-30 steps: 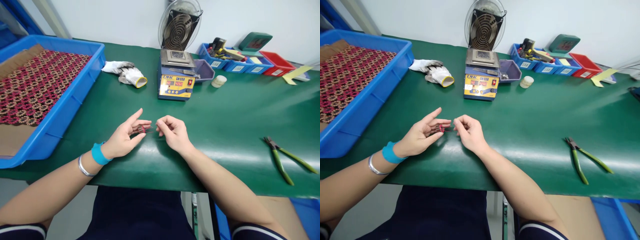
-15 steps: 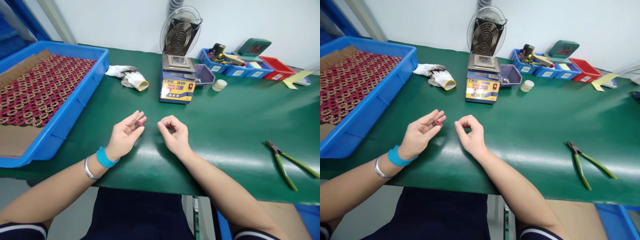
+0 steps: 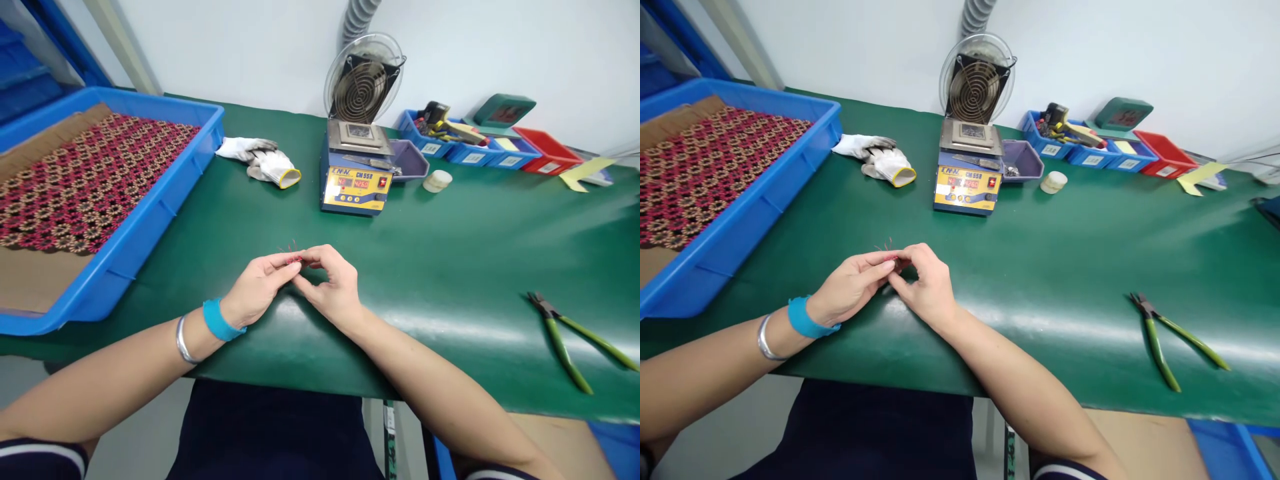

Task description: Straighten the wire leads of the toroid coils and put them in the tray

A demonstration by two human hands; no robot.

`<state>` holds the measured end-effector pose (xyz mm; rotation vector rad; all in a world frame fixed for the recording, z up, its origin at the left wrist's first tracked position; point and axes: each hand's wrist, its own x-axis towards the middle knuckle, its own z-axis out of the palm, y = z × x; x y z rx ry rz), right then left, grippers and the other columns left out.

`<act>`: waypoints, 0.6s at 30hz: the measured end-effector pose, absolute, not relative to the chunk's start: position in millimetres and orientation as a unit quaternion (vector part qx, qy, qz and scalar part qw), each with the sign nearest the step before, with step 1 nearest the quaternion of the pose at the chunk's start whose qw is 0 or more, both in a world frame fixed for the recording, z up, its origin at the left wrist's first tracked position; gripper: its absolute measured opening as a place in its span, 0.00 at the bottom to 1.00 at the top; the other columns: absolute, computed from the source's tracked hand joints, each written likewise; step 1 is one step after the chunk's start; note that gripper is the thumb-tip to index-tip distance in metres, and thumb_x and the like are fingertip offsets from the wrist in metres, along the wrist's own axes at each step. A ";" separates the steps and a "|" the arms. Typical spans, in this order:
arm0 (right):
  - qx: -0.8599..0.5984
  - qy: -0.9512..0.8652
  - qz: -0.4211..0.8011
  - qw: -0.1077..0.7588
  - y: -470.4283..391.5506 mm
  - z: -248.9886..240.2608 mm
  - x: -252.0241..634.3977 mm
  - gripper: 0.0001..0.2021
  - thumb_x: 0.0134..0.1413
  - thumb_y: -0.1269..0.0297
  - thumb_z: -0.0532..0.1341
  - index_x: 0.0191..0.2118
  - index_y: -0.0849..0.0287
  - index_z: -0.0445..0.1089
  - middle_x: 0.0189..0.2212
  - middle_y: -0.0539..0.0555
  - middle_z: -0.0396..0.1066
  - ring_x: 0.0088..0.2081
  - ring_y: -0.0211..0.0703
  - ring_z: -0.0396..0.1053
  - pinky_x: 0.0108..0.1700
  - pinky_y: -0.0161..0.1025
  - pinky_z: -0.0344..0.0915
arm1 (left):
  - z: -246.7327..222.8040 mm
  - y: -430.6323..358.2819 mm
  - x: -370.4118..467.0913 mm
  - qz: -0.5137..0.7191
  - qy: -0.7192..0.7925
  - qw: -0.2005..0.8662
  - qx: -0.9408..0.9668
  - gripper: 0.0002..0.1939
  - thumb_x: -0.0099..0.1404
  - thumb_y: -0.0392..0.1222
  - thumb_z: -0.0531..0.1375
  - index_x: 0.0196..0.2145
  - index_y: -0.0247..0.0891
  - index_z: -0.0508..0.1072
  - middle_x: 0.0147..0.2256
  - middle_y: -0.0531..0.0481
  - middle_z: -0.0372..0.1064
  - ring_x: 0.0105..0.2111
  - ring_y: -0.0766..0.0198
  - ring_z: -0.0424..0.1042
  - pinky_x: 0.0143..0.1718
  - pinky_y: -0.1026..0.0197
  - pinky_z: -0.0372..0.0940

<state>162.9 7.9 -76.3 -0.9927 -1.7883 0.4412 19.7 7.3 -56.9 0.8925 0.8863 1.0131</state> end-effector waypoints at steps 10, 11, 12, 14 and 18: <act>-0.356 -0.744 0.223 0.519 -3.4 -70.2 156.8 0.09 0.50 0.73 0.62 0.37 0.55 0.66 0.32 0.51 0.70 0.34 0.39 0.70 0.32 0.36 0.73 | -63.3 5.7 14.8 0.428 0.418 0.529 0.602 0.29 0.67 0.58 0.54 0.55 0.33 0.72 0.56 0.40 0.68 0.57 0.50 0.67 0.58 0.52 0.62; -0.356 -0.741 0.241 0.517 -4.3 -69.2 156.6 0.09 0.49 0.73 0.63 0.37 0.55 0.66 0.32 0.51 0.70 0.34 0.39 0.70 0.31 0.36 0.74 | -62.3 6.7 14.2 0.424 0.415 0.520 0.614 0.30 0.68 0.59 0.52 0.55 0.33 0.72 0.55 0.40 0.70 0.55 0.50 0.69 0.56 0.51 0.64; -0.356 -0.736 0.259 0.514 -4.8 -68.4 156.7 0.08 0.49 0.72 0.63 0.36 0.55 0.66 0.31 0.51 0.70 0.33 0.39 0.70 0.31 0.36 0.74 | -61.0 8.5 13.3 0.422 0.415 0.512 0.622 0.30 0.68 0.59 0.51 0.54 0.33 0.72 0.52 0.40 0.72 0.52 0.51 0.71 0.54 0.51 0.66; -0.359 -0.726 0.293 0.508 -5.2 -67.1 157.7 0.09 0.48 0.70 0.65 0.35 0.56 0.66 0.32 0.51 0.69 0.33 0.38 0.70 0.32 0.36 0.75 | -57.4 13.5 9.4 0.449 0.419 0.493 0.617 0.29 0.69 0.59 0.51 0.52 0.34 0.74 0.49 0.41 0.75 0.51 0.52 0.73 0.54 0.51 0.66; -0.364 -0.704 0.315 0.522 -3.4 -68.2 162.2 0.09 0.47 0.70 0.66 0.35 0.57 0.66 0.32 0.51 0.69 0.31 0.37 0.70 0.31 0.35 0.74 | -43.5 18.7 -11.0 0.609 0.416 0.396 0.547 0.24 0.70 0.57 0.51 0.47 0.38 0.77 0.49 0.44 0.75 0.53 0.53 0.71 0.54 0.51 0.65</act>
